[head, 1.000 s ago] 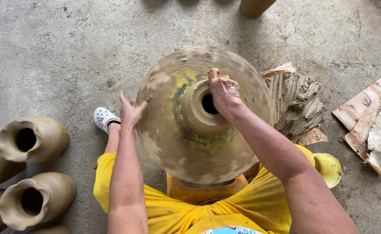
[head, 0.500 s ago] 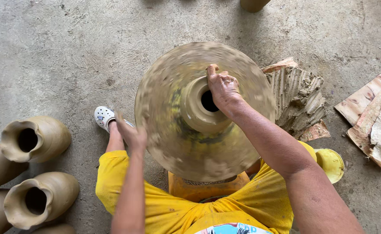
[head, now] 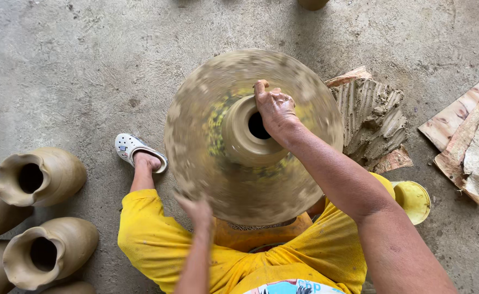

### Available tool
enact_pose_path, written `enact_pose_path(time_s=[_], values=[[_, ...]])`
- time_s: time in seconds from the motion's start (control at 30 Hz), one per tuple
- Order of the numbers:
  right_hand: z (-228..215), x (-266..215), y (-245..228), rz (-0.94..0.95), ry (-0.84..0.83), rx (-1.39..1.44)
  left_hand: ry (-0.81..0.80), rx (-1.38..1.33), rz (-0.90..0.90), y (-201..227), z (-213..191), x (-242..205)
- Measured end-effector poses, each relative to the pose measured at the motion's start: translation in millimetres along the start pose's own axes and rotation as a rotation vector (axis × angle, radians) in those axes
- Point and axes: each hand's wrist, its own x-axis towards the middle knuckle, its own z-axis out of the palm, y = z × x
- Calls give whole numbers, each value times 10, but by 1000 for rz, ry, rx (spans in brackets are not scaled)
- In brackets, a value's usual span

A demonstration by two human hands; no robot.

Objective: The person adds a coil of clay to a partially formed vessel on a pottery wheel, smoothing it by hand and using a damp cloth to shape and refine the neck and rim while the wheel spins.

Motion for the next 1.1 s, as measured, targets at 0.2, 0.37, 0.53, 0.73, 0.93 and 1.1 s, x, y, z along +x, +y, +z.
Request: enact_pose_path(time_s=[0.2,0.37,0.53,0.73,0.93,1.1], values=[[-32,13,-16,-23,23,-7,-110,484,227,641,-138,1444],[-52,47,-19,-17,9,29,-116,-149,-84,-41,-1,13],[-201,52,-122,-46,-45,-56,8,186,396,271,-46,709],[-350,106,-193,-108,-80,-135,-240,318,221,1054,133,2040],[-330,73,-134,-116,-73,-92,-156,-358,32,-29,69,1190],[-233,55,-127,-81,-59,-80,-107,-113,-319,-304,119,-692]])
